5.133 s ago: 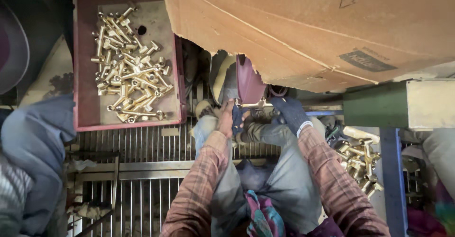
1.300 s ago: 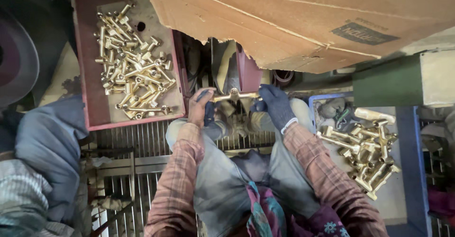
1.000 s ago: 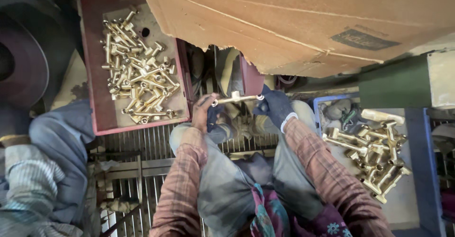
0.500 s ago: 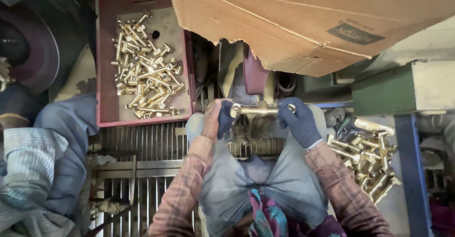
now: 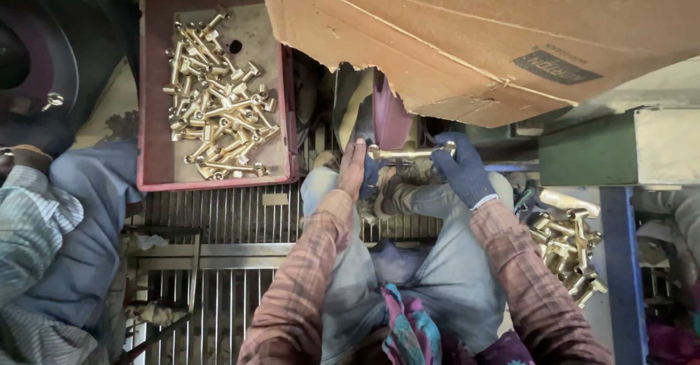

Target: The person sits on the floor and repeatedly presses brass-colored metal parts against a rotating grinding wheel to smooth or polish their surfaces. Finished parts are placed into a blue tray to the right.

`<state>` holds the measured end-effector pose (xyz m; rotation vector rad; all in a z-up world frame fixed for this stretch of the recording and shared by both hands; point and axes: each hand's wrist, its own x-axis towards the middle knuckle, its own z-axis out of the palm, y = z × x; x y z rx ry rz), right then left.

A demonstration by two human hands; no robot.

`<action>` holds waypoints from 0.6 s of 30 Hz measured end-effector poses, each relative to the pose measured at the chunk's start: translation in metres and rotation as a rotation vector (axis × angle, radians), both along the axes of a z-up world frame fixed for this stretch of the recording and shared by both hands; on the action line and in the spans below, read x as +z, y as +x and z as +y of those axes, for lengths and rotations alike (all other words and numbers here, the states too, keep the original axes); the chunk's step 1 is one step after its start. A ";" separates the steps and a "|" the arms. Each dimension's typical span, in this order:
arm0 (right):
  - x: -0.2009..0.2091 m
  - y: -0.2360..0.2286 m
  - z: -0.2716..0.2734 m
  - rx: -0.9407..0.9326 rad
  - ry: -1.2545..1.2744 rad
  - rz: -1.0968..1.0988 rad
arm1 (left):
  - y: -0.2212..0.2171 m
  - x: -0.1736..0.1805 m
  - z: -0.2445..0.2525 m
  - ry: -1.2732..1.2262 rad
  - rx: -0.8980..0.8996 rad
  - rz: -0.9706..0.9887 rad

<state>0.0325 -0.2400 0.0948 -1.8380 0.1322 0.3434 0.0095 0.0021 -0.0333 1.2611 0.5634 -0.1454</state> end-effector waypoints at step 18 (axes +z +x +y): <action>0.003 0.015 0.020 -0.123 0.015 0.274 | 0.005 -0.061 -0.022 0.008 0.185 -0.102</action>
